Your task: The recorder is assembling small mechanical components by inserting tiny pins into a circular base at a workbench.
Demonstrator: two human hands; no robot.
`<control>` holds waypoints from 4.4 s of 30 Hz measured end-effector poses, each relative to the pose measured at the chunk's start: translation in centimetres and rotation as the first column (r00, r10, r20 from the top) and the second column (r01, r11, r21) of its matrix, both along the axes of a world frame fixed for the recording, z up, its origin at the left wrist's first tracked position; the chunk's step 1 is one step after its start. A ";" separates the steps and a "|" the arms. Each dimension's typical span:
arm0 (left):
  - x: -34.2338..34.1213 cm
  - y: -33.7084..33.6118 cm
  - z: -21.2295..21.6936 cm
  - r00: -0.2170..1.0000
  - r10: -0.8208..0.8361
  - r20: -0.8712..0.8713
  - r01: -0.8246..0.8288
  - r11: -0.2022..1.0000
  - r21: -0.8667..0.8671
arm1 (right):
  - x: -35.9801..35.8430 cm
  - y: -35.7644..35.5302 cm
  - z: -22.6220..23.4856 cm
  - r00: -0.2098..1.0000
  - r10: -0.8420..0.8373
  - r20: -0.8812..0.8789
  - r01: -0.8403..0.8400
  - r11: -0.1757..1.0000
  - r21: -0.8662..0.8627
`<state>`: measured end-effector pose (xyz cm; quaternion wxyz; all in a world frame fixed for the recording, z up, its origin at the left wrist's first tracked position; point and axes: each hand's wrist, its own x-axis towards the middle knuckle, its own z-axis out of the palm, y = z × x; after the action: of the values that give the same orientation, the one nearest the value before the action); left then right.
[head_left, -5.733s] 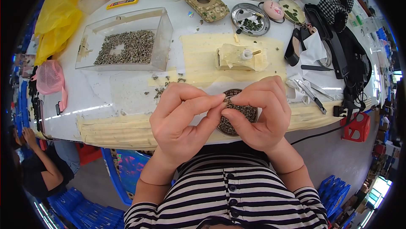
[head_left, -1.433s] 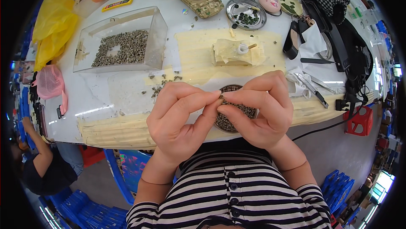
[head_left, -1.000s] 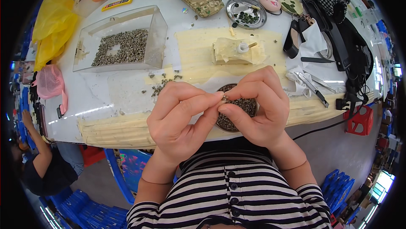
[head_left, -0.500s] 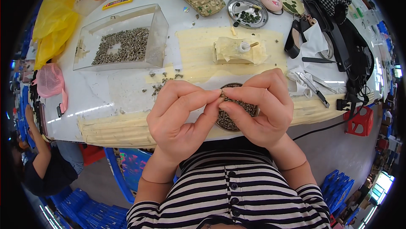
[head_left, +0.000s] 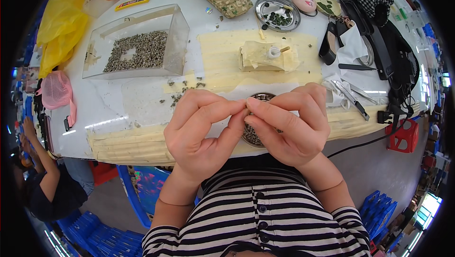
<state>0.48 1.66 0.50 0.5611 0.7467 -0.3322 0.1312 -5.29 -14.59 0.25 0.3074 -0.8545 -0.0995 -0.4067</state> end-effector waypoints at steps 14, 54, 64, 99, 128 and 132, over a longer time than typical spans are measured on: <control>0.2 0.2 0.4 0.995 -0.054 0.086 0.054 0.999 0.001 | 0.2 -0.3 0.1 0.950 0.260 -0.172 -0.179 0.908 0.379; 0.0 0.0 0.2 0.998 -0.016 0.063 0.015 1.000 0.026 | 0.3 0.2 0.1 0.977 0.141 -0.160 -0.075 0.930 0.360; -0.1 -0.1 0.1 0.999 0.017 0.040 -0.019 0.999 0.046 | 0.2 0.1 -0.2 0.993 0.111 -0.028 -0.104 0.980 0.169; 0.0 0.2 0.1 0.998 -0.048 0.034 0.049 0.998 -0.026 | 0.2 0.1 -0.1 0.983 0.131 -0.129 -0.091 0.958 0.272; -0.1 -0.1 0.1 0.999 -0.016 0.036 0.016 1.000 0.003 | 0.1 0.0 -0.2 0.993 0.107 -0.049 -0.092 0.965 0.244; -0.1 0.0 0.1 1.000 -0.007 0.027 0.007 1.000 -0.003 | 0.2 -0.1 -0.1 0.995 0.095 -0.020 -0.090 0.983 0.162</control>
<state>0.38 1.65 0.58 0.5583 0.7429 -0.3419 0.1398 -5.13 -14.73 0.15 0.3954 -0.8269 -0.1015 -0.3867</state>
